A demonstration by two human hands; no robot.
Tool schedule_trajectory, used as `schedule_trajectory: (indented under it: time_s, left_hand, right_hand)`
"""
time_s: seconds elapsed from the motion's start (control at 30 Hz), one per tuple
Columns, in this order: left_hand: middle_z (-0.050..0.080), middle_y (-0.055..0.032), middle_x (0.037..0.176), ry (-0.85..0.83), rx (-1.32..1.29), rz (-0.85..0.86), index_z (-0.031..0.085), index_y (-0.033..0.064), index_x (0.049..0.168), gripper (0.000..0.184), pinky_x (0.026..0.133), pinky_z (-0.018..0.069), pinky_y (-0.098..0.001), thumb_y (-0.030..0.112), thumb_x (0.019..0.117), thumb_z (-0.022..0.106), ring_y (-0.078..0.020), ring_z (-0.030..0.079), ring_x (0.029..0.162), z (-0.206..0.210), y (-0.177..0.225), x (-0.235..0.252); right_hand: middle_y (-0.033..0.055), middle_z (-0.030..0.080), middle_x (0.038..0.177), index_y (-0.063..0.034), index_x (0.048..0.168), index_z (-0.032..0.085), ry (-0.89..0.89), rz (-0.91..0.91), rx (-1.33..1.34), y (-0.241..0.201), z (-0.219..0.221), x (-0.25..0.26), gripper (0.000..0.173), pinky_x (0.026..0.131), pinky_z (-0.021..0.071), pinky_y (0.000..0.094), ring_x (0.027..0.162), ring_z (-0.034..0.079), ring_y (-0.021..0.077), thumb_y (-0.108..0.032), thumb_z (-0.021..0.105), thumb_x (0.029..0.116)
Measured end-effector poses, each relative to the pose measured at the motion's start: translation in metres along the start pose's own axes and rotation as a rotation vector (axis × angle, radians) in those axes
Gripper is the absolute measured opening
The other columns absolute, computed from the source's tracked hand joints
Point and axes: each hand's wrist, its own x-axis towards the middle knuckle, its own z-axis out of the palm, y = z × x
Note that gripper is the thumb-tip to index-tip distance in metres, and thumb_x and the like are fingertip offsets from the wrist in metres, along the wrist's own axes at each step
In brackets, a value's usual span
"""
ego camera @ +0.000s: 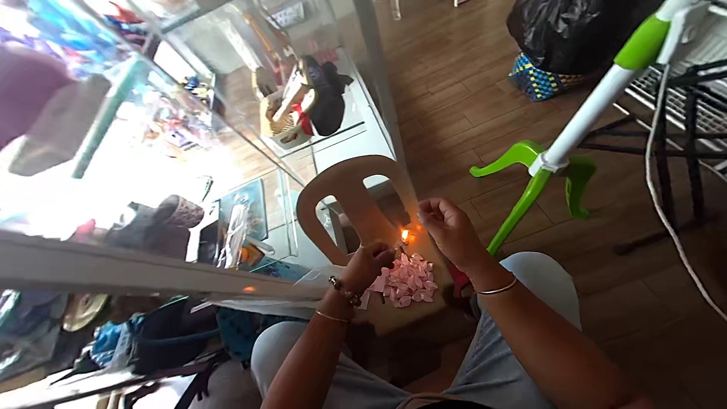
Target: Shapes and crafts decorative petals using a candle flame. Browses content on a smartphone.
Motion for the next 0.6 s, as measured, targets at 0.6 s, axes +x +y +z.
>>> schedule_trajectory:
  time_s: [0.6]
  left_hand:
    - [0.065,0.0064,0.084,0.256,-0.444,0.544,0.061,0.0053,0.101,0.004,0.075,0.0531,-0.0202,0.004,0.1002,0.057,-0.0007,0.062,0.077,-0.027,-0.036,-0.038]
  right_hand:
    - [0.0036,0.070,0.104,0.0002,0.102,0.069,-0.232,-0.160,0.322,0.003,0.097,-0.016,0.009,0.079,0.0618,0.0272,0.086,0.070,0.0092,-0.001,0.064,0.0946]
